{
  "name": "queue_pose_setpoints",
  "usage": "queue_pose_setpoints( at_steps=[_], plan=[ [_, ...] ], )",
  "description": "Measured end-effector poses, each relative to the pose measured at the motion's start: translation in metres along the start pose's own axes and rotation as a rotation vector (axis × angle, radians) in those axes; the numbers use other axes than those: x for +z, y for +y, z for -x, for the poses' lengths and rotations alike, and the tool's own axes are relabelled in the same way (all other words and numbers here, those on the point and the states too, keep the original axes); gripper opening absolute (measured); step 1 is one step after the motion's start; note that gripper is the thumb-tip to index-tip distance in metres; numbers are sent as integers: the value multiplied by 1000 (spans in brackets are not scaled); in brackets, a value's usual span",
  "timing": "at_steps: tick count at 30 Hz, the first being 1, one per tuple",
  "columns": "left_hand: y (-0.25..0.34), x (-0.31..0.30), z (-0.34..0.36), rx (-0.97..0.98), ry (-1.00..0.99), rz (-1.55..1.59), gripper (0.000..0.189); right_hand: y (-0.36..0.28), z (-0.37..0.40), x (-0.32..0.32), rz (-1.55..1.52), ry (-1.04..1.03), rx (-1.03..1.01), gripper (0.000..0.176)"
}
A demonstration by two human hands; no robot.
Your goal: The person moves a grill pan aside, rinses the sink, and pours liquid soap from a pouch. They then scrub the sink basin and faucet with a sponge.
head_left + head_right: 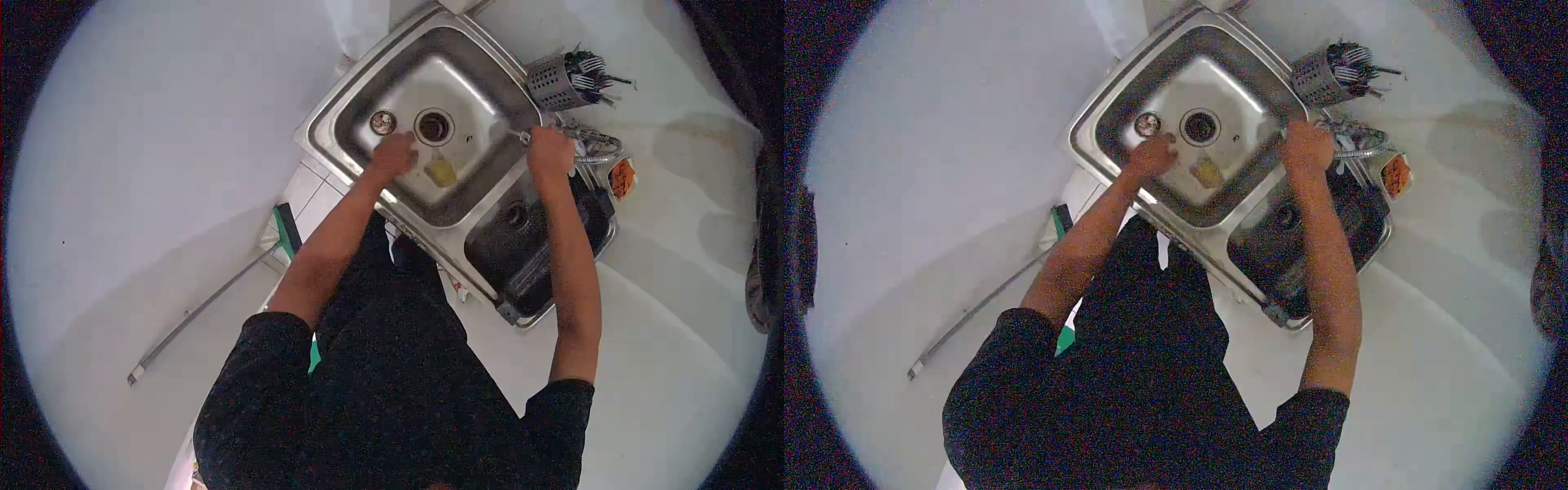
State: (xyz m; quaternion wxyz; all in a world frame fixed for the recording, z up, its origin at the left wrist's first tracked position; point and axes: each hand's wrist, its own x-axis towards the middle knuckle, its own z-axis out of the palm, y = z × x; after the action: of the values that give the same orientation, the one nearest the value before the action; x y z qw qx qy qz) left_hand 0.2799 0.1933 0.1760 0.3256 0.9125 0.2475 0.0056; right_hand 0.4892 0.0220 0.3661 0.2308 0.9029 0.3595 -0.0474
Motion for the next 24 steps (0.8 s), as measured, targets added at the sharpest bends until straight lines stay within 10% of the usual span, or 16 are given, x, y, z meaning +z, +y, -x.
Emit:
queue_pose_setpoints(
  at_steps=[6, 9, 24],
  plan=[
    [27, 126, 3, 449, -186, -284, 20, 12, 4, 22, 61, 51, -151, 13],
    [5, 201, 10, 168, -231, -153, 17, 8, 26, 7, 65, 95, -182, 13],
    [10, 105, 17, 94, -371, -468, 17, 13, 33, 0, -42, -67, -242, 26]
  ],
)
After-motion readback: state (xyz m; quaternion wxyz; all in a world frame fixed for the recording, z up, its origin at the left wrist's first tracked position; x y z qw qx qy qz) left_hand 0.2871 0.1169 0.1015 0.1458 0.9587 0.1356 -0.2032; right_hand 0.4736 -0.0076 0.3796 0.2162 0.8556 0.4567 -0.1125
